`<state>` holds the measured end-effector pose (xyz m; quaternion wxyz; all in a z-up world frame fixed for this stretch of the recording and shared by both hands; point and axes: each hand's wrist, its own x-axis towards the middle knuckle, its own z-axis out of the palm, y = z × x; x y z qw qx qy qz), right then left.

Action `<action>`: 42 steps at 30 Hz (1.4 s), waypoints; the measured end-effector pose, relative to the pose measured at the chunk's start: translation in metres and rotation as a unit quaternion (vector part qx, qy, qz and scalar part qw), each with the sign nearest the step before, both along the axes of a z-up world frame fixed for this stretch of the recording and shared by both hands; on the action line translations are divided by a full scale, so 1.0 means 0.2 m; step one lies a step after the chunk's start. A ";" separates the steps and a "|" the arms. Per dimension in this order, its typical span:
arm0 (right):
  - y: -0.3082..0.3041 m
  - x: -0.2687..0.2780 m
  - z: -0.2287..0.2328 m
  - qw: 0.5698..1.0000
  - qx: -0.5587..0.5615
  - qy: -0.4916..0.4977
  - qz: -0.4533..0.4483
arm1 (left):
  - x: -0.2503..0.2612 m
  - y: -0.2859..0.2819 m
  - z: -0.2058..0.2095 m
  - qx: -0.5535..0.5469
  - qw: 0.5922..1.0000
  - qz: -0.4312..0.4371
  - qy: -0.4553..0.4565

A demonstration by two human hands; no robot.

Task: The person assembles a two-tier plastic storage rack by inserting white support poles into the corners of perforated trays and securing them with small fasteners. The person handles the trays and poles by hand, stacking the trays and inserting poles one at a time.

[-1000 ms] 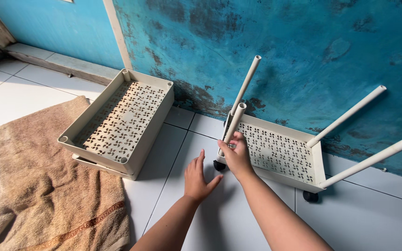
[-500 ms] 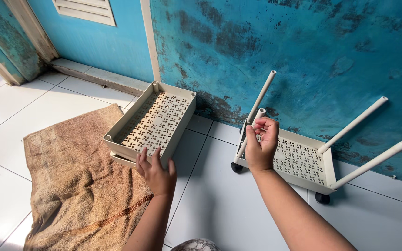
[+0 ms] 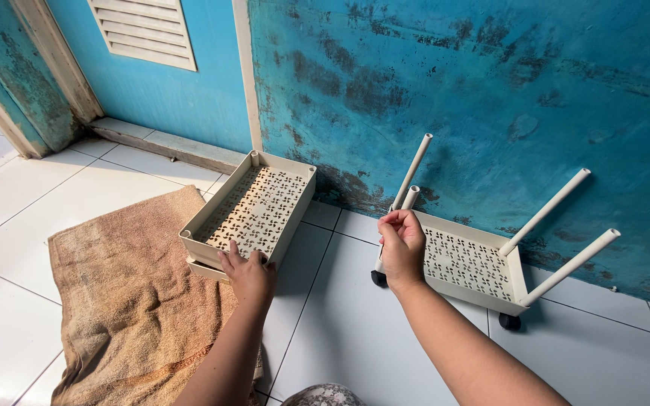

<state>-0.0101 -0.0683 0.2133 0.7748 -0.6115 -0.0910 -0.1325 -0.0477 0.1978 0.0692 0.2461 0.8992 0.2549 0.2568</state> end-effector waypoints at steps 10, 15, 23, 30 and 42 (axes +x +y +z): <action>0.03 -0.04 0.03 0.998 0.018 0.052 0.042 | 0.00 0.08 0.05 -0.107 0.982 -0.020 -0.151; 0.04 -0.10 0.07 0.995 -0.001 0.069 0.077 | -0.13 0.07 0.12 -0.188 0.961 -0.041 -0.201; -0.02 -0.21 0.20 0.989 -0.054 0.065 0.120 | -0.31 0.12 0.29 -0.173 0.944 -0.024 -0.279; -0.19 -0.26 0.35 0.986 -0.087 0.074 0.120 | -0.51 0.03 0.59 -0.310 0.892 -0.093 -0.317; -0.78 -0.32 0.65 0.988 -0.064 0.079 0.113 | -0.50 -0.32 1.12 -0.292 0.826 -0.254 -0.411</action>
